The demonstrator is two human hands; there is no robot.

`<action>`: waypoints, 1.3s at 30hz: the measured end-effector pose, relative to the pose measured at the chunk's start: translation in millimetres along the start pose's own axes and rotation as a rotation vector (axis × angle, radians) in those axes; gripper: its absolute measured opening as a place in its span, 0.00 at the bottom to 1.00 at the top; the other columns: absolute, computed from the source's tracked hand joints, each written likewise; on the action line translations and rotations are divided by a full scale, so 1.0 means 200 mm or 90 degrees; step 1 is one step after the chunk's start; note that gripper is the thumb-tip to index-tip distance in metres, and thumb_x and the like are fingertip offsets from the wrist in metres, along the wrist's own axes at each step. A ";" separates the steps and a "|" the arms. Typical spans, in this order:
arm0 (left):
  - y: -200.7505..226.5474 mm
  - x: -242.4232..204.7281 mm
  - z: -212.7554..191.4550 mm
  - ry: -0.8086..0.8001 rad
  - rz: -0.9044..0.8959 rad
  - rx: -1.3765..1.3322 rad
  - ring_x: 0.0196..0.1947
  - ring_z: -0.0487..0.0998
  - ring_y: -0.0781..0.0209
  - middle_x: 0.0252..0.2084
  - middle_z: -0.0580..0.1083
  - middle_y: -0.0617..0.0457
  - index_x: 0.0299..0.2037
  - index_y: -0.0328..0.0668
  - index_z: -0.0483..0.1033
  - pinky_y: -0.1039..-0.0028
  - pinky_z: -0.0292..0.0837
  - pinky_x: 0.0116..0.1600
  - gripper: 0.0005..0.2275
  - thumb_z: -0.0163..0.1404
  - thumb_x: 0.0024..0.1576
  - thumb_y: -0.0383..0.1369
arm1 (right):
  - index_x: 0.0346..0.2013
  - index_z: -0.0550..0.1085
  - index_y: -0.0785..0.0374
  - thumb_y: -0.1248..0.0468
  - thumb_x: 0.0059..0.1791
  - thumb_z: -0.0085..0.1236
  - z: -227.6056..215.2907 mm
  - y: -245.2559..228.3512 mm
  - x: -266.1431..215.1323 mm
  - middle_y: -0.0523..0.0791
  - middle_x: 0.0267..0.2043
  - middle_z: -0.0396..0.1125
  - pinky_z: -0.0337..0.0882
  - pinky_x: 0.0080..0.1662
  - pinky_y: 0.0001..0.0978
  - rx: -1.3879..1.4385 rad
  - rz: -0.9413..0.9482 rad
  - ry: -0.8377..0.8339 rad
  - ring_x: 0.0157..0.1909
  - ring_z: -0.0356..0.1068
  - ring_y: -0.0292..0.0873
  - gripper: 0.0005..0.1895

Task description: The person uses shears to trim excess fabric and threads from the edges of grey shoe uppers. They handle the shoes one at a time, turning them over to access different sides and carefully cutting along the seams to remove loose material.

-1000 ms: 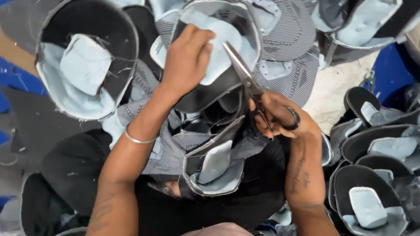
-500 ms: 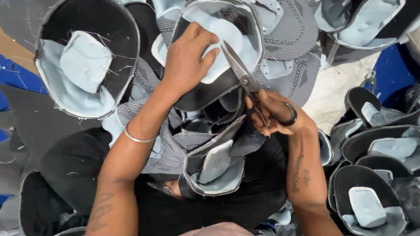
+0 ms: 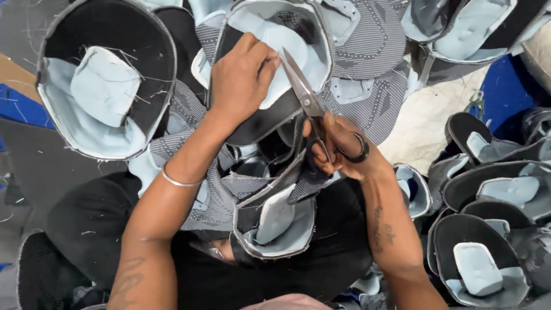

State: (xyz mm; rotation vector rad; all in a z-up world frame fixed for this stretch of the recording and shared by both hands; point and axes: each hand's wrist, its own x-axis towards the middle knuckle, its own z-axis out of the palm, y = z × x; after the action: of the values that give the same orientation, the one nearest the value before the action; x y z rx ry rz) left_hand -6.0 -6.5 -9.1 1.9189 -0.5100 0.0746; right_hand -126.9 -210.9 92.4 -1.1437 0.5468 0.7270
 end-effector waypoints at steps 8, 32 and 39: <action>-0.05 0.00 0.01 -0.004 0.005 0.046 0.35 0.77 0.46 0.40 0.70 0.47 0.40 0.39 0.72 0.56 0.71 0.37 0.05 0.54 0.61 0.31 | 0.48 0.68 0.68 0.43 0.55 0.47 0.08 -0.01 0.00 0.42 0.20 0.59 0.56 0.20 0.24 -0.062 0.000 0.020 0.19 0.60 0.36 0.28; -0.04 0.06 -0.13 -0.105 -0.025 -0.036 0.43 0.75 0.38 0.43 0.71 0.40 0.43 0.34 0.69 0.55 0.69 0.47 0.05 0.50 0.66 0.29 | 0.52 0.63 0.70 0.32 0.54 0.39 -0.21 0.03 -0.03 0.46 0.24 0.60 0.58 0.26 0.30 0.105 0.135 -0.233 0.22 0.60 0.42 0.40; -0.02 0.04 -0.13 -0.139 -0.022 -0.061 0.42 0.75 0.39 0.42 0.71 0.40 0.44 0.34 0.69 0.55 0.69 0.47 0.05 0.49 0.65 0.28 | 0.46 0.67 0.68 0.47 0.61 0.47 -0.14 0.04 0.06 0.41 0.24 0.57 0.55 0.22 0.22 0.154 0.050 -0.145 0.21 0.56 0.33 0.23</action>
State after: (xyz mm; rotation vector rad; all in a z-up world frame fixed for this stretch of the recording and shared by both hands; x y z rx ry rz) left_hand 6.8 15.4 0.2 1.8509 -0.6140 -0.1806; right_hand -125.7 -232.0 68.7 -0.8061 0.4739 0.8238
